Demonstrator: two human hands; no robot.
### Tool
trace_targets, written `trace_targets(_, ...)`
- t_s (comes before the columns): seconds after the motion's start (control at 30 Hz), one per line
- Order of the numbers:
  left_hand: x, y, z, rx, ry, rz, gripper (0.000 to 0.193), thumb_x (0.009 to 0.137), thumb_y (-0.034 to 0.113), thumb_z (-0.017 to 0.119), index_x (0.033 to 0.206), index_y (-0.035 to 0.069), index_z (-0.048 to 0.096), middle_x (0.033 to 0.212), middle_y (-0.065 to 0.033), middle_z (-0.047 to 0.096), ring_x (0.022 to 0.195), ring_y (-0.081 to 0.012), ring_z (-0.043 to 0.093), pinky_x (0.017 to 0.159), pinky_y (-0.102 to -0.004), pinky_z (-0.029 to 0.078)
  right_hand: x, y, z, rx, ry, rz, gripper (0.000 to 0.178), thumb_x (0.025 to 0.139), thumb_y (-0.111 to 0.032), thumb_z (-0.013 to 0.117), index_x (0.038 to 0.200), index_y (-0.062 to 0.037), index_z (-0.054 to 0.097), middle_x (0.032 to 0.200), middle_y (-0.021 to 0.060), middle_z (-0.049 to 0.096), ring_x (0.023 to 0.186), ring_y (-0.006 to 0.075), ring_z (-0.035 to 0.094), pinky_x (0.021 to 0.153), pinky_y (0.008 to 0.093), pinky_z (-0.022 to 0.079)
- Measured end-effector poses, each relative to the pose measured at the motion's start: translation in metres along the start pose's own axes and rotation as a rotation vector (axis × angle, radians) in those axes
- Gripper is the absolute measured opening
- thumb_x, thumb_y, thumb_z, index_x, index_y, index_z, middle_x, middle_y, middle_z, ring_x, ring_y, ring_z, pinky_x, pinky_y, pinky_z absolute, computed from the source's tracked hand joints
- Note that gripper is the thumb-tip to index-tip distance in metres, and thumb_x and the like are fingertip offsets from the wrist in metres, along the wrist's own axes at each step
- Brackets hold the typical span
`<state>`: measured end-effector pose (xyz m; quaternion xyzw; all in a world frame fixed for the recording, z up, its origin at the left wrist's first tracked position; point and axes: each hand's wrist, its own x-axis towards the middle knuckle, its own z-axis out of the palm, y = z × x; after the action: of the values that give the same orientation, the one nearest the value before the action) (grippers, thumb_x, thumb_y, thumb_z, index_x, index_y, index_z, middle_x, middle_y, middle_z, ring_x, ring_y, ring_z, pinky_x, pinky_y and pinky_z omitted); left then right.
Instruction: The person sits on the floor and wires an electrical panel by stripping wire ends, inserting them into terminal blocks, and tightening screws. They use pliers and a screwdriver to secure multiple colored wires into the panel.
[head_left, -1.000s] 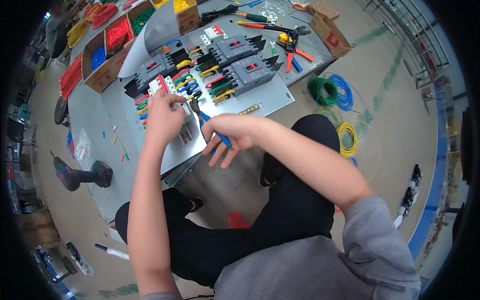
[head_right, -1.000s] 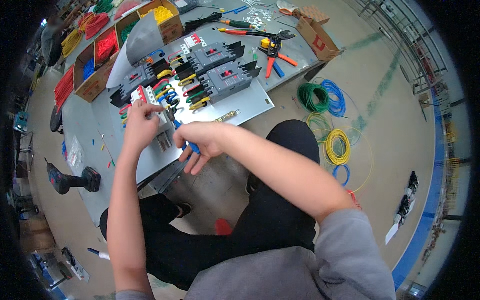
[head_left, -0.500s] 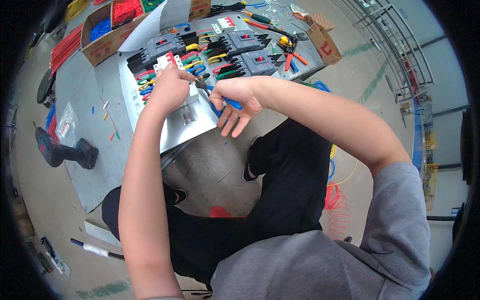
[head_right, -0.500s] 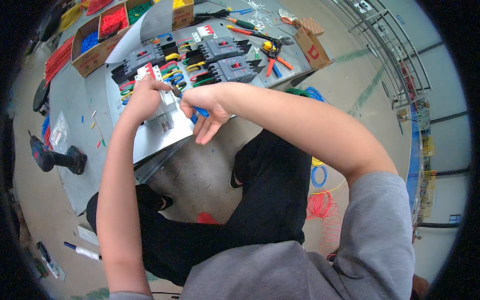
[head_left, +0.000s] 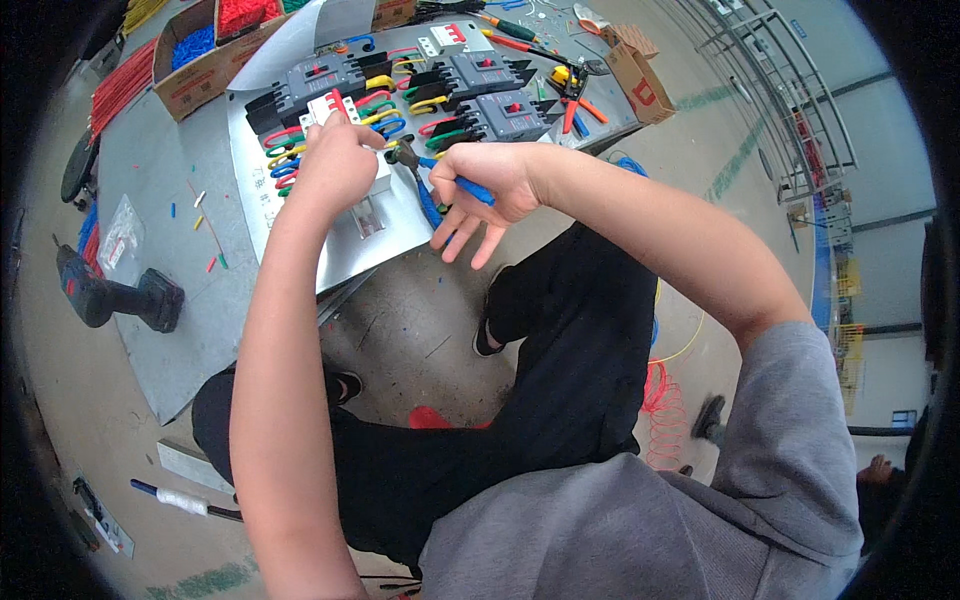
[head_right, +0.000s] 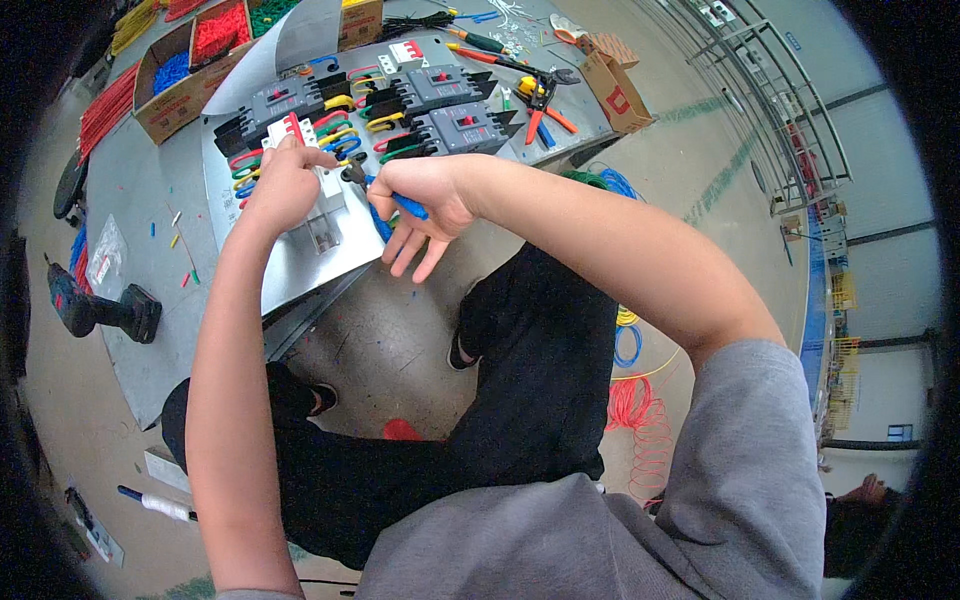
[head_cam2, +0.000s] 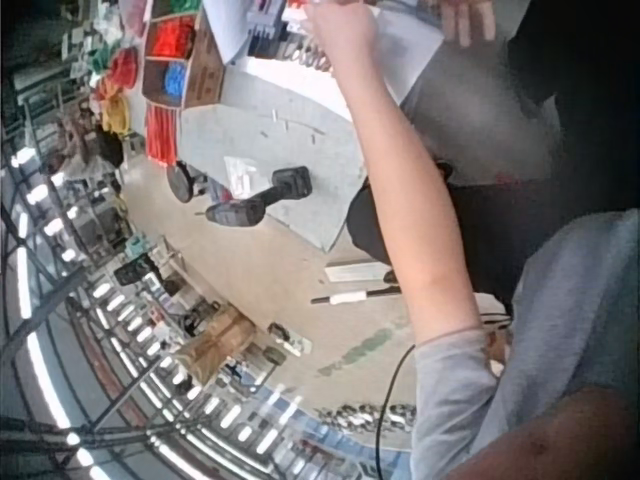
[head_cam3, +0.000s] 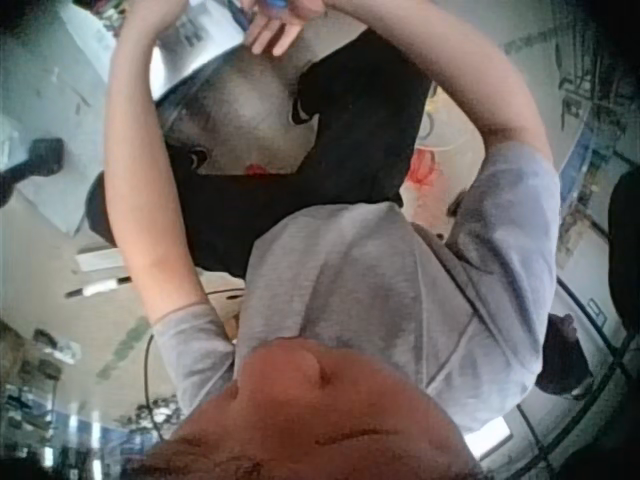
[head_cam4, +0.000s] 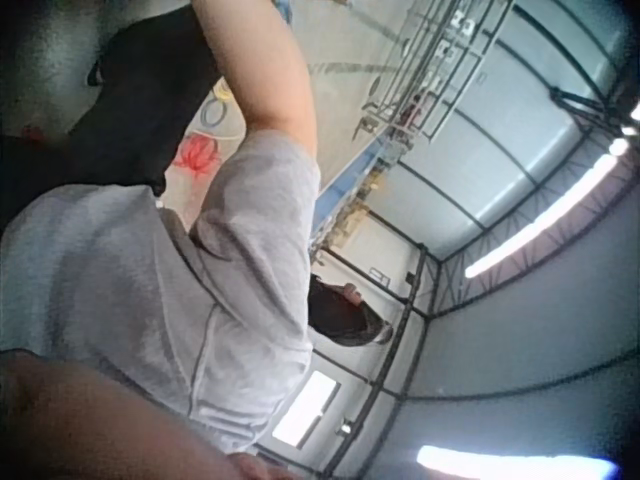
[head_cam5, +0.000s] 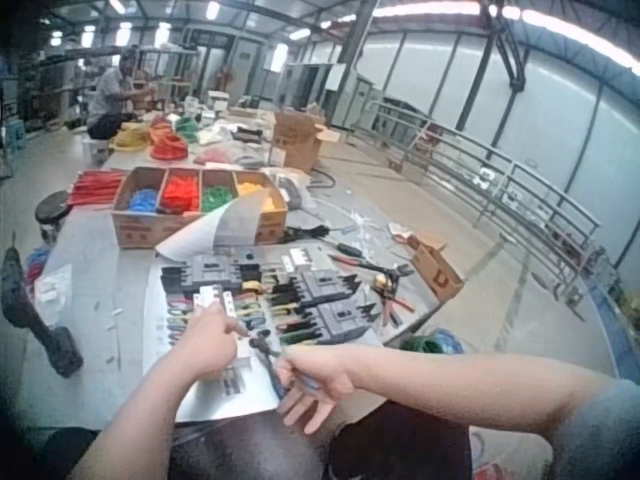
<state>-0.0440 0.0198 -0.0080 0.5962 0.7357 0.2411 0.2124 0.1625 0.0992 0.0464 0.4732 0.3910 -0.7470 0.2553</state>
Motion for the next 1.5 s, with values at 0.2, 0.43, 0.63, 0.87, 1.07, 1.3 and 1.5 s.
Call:
trace_targets(0.2,-0.002,0.004,-0.004,-0.016,-0.048,-0.011,0.054,0.085,-0.001,0.047,0.123,0.012,0.084,0.139,-0.0261,0.059,0.140,-0.0428,0.048,0.127,-0.0493,0.033,0.009,-0.008,0.004,-0.044,0.070,0.024,0.046,0.081,-0.023,0.058,0.119,0.0033,0.061,0.164,0.0389,0.040,0.139,0.0494,0.059,0.105,0.0724,0.052)
trace_targets(0.43,0.002,-0.001,0.000,0.032,0.002,-0.005,0.047,0.084,0.004,0.056,0.120,0.012,0.085,0.134,-0.0219,0.062,0.133,-0.0410,0.053,0.120,-0.0477,0.041,0.005,-0.017,0.004,-0.102,0.057,0.037,0.075,0.080,-0.023,0.060,0.146,0.0078,0.046,0.164,0.0403,0.037,0.144,0.0520,0.052,0.109,0.0698,0.051)
trace_targets(0.63,0.001,0.004,-0.005,-0.003,-0.074,-0.024,0.054,0.084,0.000,0.048,0.123,0.013,0.083,0.144,-0.0254,0.058,0.142,-0.0420,0.048,0.127,-0.0481,0.033,0.008,-0.017,0.001,-0.072,0.132,0.061,0.036,0.083,-0.026,0.060,0.105,0.0012,0.070,0.165,0.0379,0.041,0.141,0.0472,0.058,0.106,0.0697,0.052)
trace_targets(0.87,0.000,0.008,-0.006,0.009,-0.075,-0.035,0.053,0.085,0.000,0.048,0.121,0.012,0.084,0.147,-0.0263,0.057,0.144,-0.0428,0.048,0.127,-0.0485,0.034,0.006,-0.025,0.007,-0.120,0.173,0.054,0.043,0.082,-0.023,0.061,0.115,0.0039,0.067,0.155,0.0349,0.053,0.132,0.0452,0.063,0.104,0.0672,0.055)
trace_targets(1.07,0.000,0.003,0.003,0.022,-0.004,-0.003,0.051,0.085,0.000,0.049,0.120,0.012,0.084,0.135,-0.0231,0.060,0.136,-0.0407,0.051,0.123,-0.0487,0.037,0.006,-0.021,0.024,-0.262,0.269,0.031,0.056,0.081,-0.019,0.061,0.131,0.0051,0.059,0.139,0.0285,0.066,0.125,0.0405,0.067,0.098,0.0621,0.060)
trace_targets(1.3,0.000,0.003,0.001,0.018,-0.017,-0.021,0.052,0.085,-0.002,0.048,0.119,0.013,0.084,0.130,-0.0215,0.060,0.133,-0.0395,0.052,0.121,-0.0484,0.038,0.014,-0.020,0.028,-0.404,0.308,-0.032,0.060,0.078,-0.010,0.059,0.135,0.0091,0.055,0.129,0.0256,0.071,0.114,0.0361,0.073,0.089,0.0588,0.065)
trace_targets(1.5,-0.003,0.006,-0.001,-0.003,-0.020,-0.005,0.051,0.086,-0.002,0.048,0.120,0.012,0.084,0.129,-0.0213,0.060,0.132,-0.0392,0.051,0.120,-0.0482,0.039,0.014,-0.014,0.016,-0.253,0.277,-0.097,0.052,0.071,-0.007,0.058,0.121,0.0098,0.060,0.138,0.0296,0.068,0.116,0.0385,0.073,0.097,0.0607,0.060)
